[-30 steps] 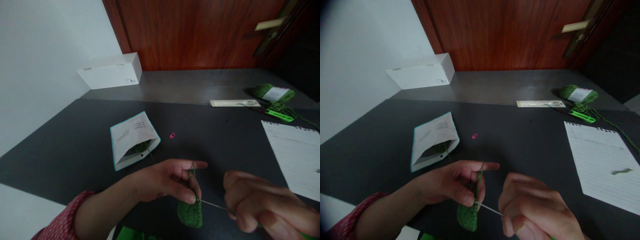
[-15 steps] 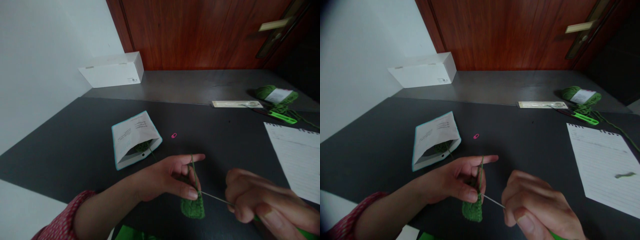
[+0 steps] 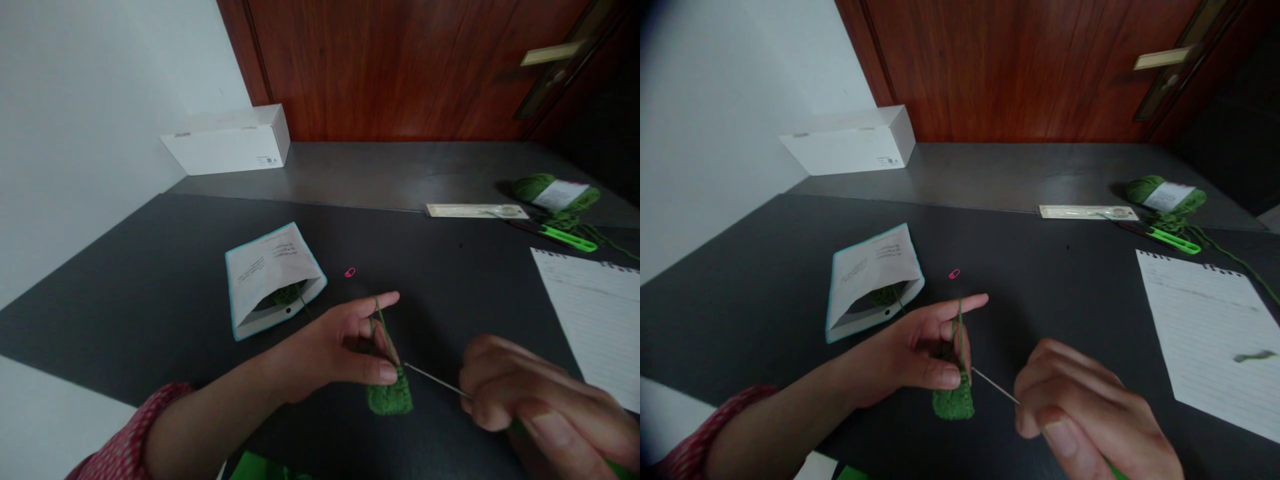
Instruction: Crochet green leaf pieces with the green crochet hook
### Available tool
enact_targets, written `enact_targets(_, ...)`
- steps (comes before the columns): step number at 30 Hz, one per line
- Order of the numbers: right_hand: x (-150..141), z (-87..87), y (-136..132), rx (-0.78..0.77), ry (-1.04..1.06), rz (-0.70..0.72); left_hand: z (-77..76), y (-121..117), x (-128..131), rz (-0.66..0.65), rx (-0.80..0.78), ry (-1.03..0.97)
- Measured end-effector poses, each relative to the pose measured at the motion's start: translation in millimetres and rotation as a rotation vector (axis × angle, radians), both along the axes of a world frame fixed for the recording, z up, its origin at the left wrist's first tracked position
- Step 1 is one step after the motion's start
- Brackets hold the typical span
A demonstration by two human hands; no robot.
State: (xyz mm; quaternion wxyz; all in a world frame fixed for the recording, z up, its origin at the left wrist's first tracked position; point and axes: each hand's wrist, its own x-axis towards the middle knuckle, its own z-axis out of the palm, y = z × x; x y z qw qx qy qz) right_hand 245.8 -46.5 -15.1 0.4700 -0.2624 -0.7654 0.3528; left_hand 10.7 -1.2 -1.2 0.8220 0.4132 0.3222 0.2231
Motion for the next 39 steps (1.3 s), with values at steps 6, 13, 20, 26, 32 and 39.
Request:
enact_targets(6,-7.2,-8.6,-3.2,-0.256,0.205,-0.033,2.0,2.1,-2.9,-0.008,0.046,0.034)
enact_targets(13,-5.5,-4.1,-4.0,-0.339,0.213,0.034,3.7,1.4,-0.1,-0.017,0.044,0.049)
enact_targets(20,-7.8,-6.8,-5.4,-0.352,0.236,0.024,2.3,1.0,0.0,-0.014,0.063,0.064)
enact_targets(26,-8.7,-4.8,-5.9,-0.354,0.209,0.024,3.1,0.9,0.5,-0.02,0.071,0.064)
enact_targets(32,-9.0,-1.3,-4.7,-0.369,0.211,0.012,3.6,0.3,1.4,-0.004,0.063,0.068)
enact_targets(39,-11.9,-2.5,-3.7,-0.383,0.227,-0.002,3.5,-0.1,2.7,0.002,0.107,0.109)
